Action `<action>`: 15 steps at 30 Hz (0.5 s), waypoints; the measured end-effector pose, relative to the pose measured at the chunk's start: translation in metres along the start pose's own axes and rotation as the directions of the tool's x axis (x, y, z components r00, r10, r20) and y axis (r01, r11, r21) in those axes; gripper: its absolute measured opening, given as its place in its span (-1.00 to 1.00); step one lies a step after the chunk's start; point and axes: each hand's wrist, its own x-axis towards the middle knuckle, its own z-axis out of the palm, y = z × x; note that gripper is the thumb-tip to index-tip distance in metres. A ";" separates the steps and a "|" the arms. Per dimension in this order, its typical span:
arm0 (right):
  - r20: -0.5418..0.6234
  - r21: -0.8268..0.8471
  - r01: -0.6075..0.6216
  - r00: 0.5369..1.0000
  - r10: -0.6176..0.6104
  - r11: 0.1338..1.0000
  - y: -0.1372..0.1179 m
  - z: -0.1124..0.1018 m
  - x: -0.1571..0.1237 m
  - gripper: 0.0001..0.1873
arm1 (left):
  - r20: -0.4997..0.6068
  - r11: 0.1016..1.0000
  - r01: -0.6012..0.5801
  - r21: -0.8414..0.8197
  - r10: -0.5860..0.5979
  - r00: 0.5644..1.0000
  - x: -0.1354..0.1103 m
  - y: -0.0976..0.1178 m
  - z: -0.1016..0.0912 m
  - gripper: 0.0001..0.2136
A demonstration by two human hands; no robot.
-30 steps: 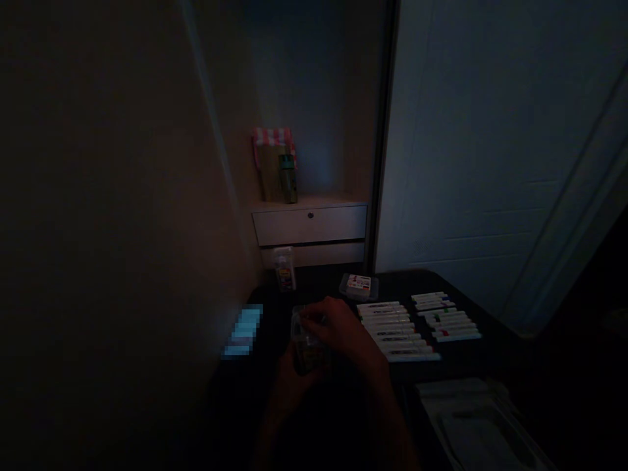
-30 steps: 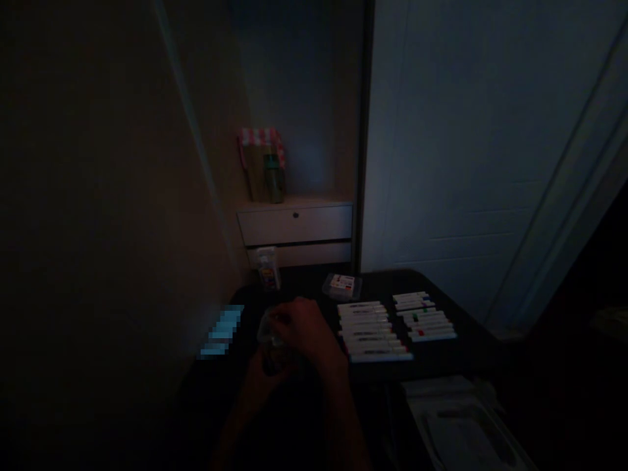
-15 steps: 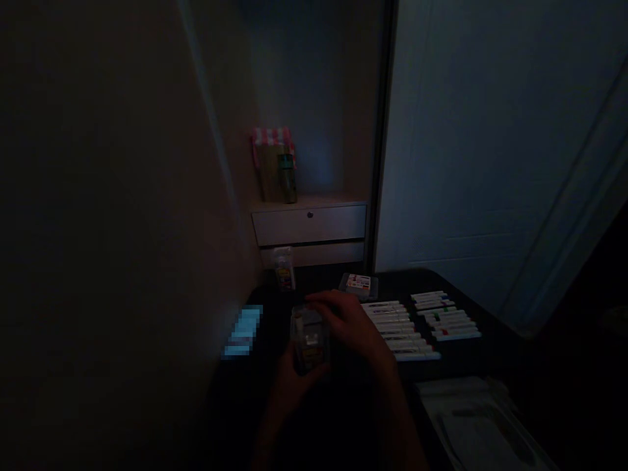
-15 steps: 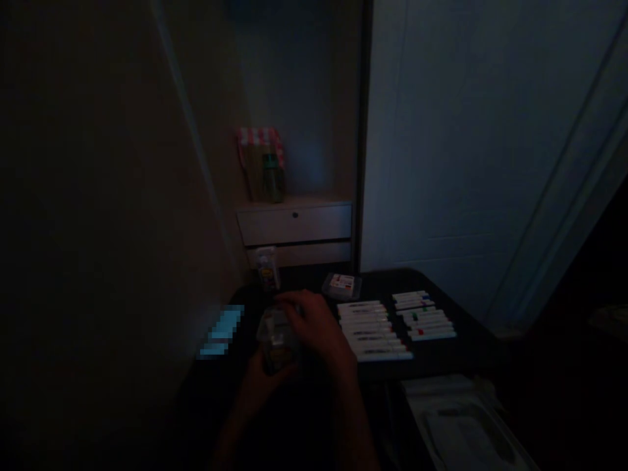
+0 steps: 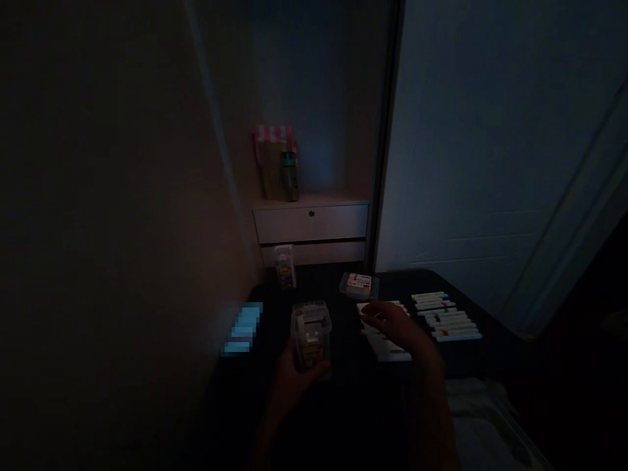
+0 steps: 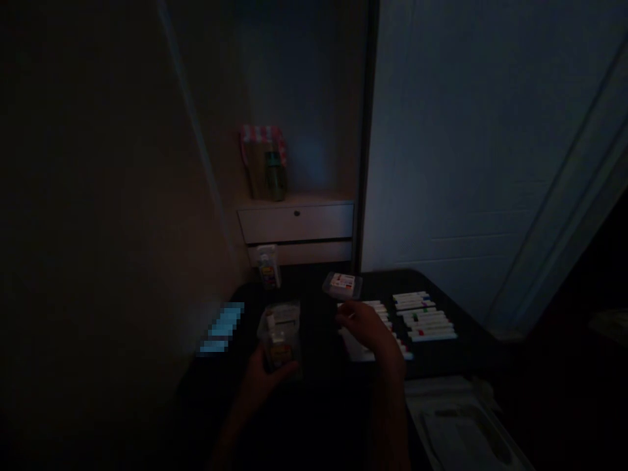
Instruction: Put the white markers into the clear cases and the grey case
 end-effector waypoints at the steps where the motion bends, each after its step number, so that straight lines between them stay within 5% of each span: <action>1: 0.038 -0.004 -0.049 0.998 0.049 0.999 0.004 -0.004 -0.004 -0.84 | 0.001 1.000 0.002 0.004 -0.002 1.000 0.000 0.000 0.000 -0.40; 7: 0.168 0.091 -0.380 0.917 0.362 0.921 0.004 -0.018 -0.023 -0.71 | -0.034 0.998 0.009 0.054 -0.008 0.999 0.000 -0.001 0.000 -0.37; 15: 0.268 0.071 -0.413 0.885 0.381 0.908 -0.002 -0.009 -0.021 -0.65 | 0.005 0.999 -0.013 0.040 0.013 1.000 0.001 0.000 0.000 -0.40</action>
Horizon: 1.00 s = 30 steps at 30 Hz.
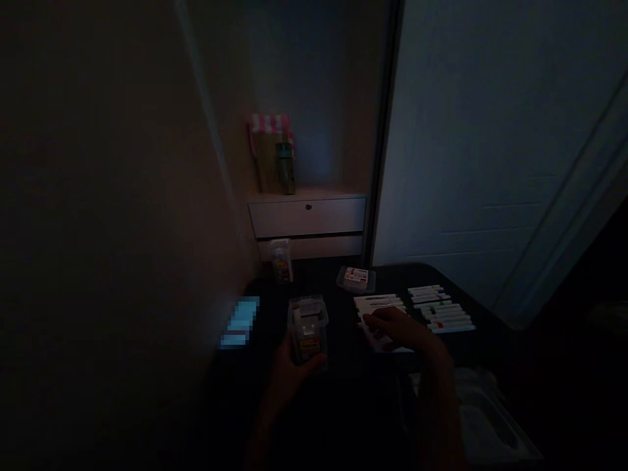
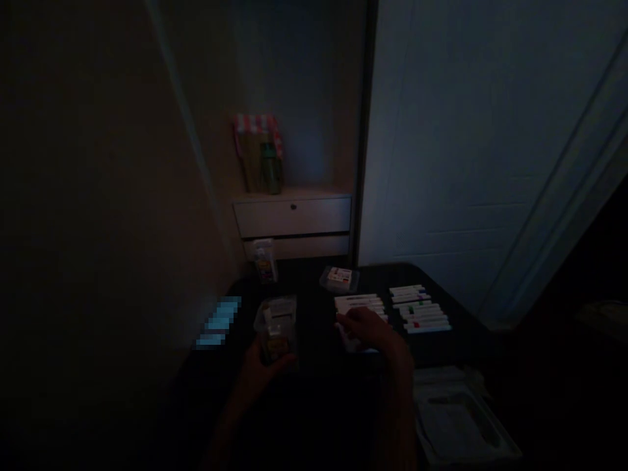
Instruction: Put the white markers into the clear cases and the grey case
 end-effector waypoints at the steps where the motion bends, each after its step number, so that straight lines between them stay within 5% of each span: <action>1: 0.006 -0.014 0.000 1.000 0.000 1.000 0.000 0.001 0.001 -0.64 | 0.004 1.000 -0.001 -0.009 0.001 1.000 0.000 0.000 0.000 -0.39; 12: 0.019 0.002 0.017 1.000 -0.017 1.000 0.010 -0.001 0.003 -0.48 | 0.026 0.999 -0.025 -0.026 0.026 0.999 -0.001 -0.001 -0.002 -0.40; 30: 0.080 -0.017 0.069 0.995 -0.067 0.997 0.010 0.010 0.008 -0.54 | 0.002 1.000 -0.014 0.006 0.014 1.000 -0.002 0.000 -0.001 -0.40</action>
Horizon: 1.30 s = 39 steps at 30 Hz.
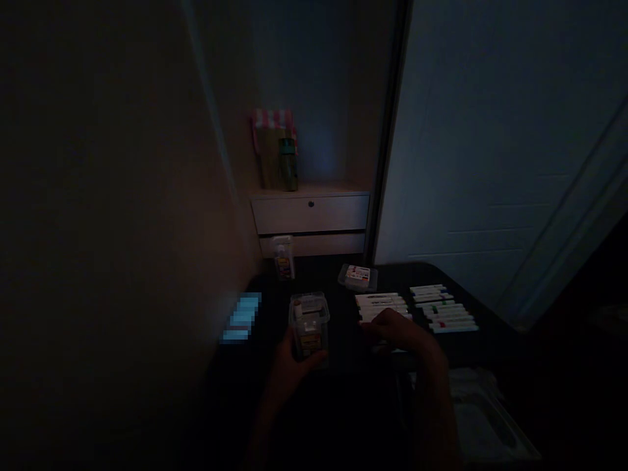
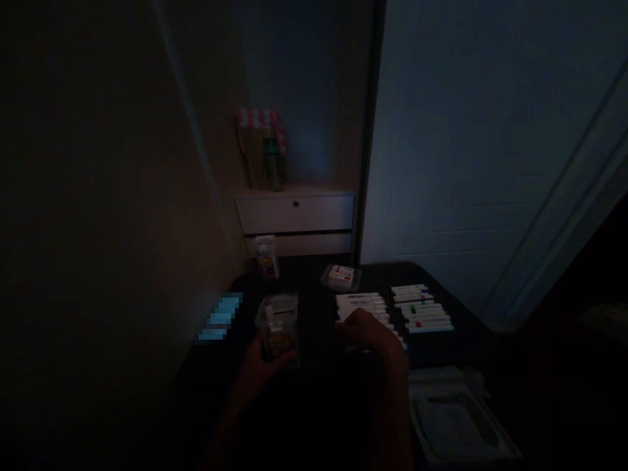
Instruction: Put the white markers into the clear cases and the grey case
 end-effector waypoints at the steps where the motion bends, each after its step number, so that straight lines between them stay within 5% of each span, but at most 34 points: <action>1: 0.008 0.000 0.006 1.000 -0.006 1.000 -0.002 0.001 0.000 -0.54 | -0.001 1.000 -0.001 0.010 0.001 1.000 0.000 0.000 0.000 -0.41; 8: 0.126 0.023 0.091 0.988 -0.093 0.996 -0.017 0.019 0.009 -0.59 | -0.001 1.000 0.020 -0.004 -0.020 1.000 -0.001 0.002 0.000 -0.39; 14: 0.101 -0.099 0.185 0.979 -0.175 0.978 -0.021 0.030 0.023 -0.82 | 0.001 1.000 0.002 0.009 -0.002 1.000 -0.001 0.002 0.001 -0.43; 18: 0.018 -0.188 0.242 0.970 -0.243 0.952 -0.024 0.025 0.020 -0.71 | -0.033 1.000 0.019 0.013 -0.019 0.999 -0.003 0.005 0.001 -0.38; 25: 0.000 -0.306 0.088 0.996 -0.092 0.948 -0.024 0.025 0.014 -0.62 | -0.019 1.000 0.012 0.015 -0.012 1.000 -0.003 0.005 0.000 -0.39; 39: -0.029 -0.355 0.094 0.993 -0.111 0.930 -0.024 0.046 0.034 -0.62 | -0.011 1.000 -0.001 0.009 0.001 1.000 -0.003 0.005 0.001 -0.40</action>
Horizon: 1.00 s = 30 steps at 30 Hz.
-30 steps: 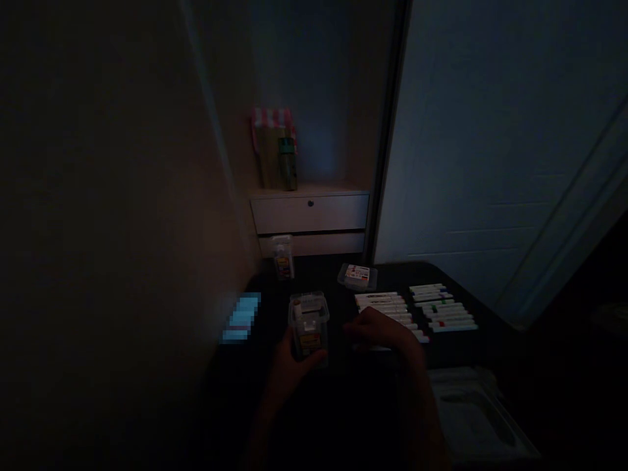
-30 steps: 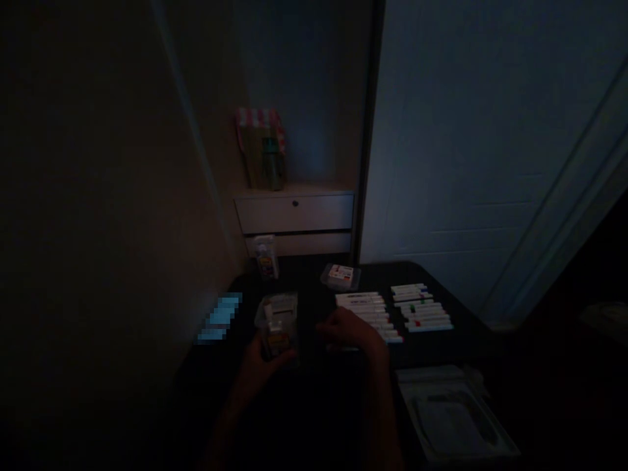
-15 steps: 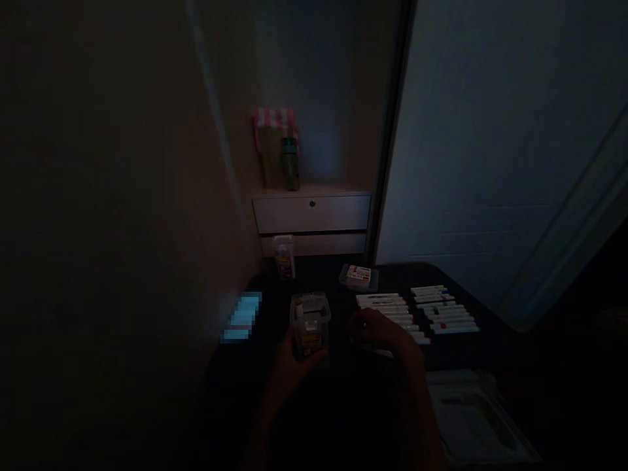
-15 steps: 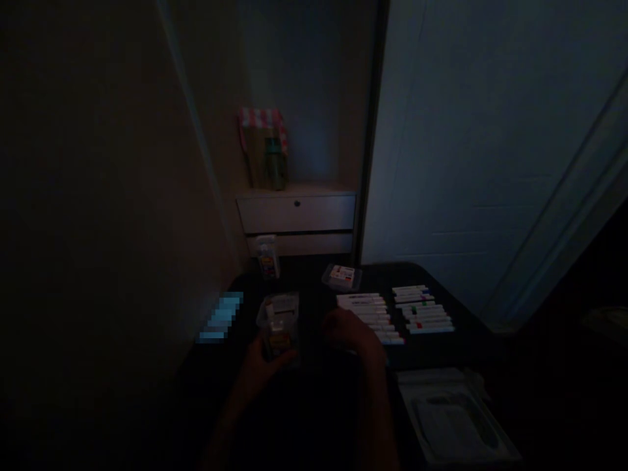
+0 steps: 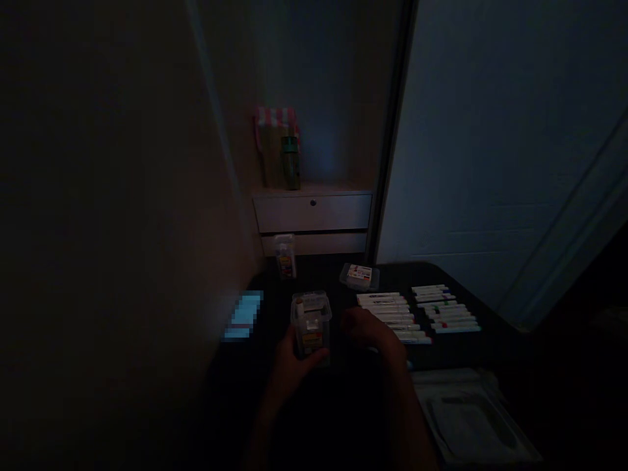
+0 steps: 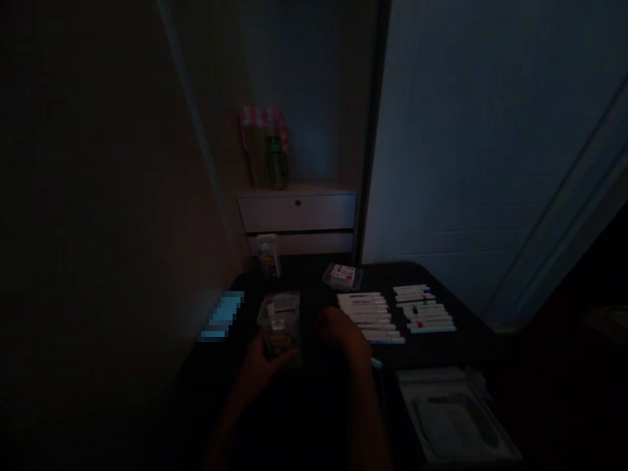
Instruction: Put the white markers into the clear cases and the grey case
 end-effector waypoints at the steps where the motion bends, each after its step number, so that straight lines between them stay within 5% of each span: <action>1: -0.012 -0.002 0.018 1.000 -0.018 1.000 -0.002 0.002 0.003 -0.62 | 0.005 1.000 0.002 -0.003 -0.002 1.000 0.000 0.001 0.000 -0.41; 7: -0.116 -0.003 0.107 0.988 -0.106 0.994 -0.012 0.009 0.011 -0.62 | 0.023 1.000 0.003 -0.017 -0.002 1.000 0.000 0.001 0.000 -0.42; 16: -0.099 -0.051 -0.018 0.995 0.013 0.999 0.010 0.010 0.005 -0.67 | 0.000 1.000 0.004 0.018 -0.004 1.000 0.001 0.000 0.000 -0.41; 22: -0.134 -0.012 0.102 0.986 -0.103 0.995 -0.004 0.002 0.006 -0.83 | -0.010 1.000 0.016 0.006 -0.016 1.000 0.001 -0.002 -0.001 -0.40; 26: -0.329 0.159 0.301 0.914 -0.237 0.940 -0.008 -0.006 0.008 -0.83 | -0.034 1.000 0.014 0.015 -0.013 0.999 0.001 -0.004 -0.001 -0.35; 30: -0.547 0.266 0.400 0.812 -0.204 0.877 -0.010 -0.014 0.007 -0.83 | -0.008 1.000 0.013 -0.008 -0.013 1.000 0.001 -0.005 0.000 -0.39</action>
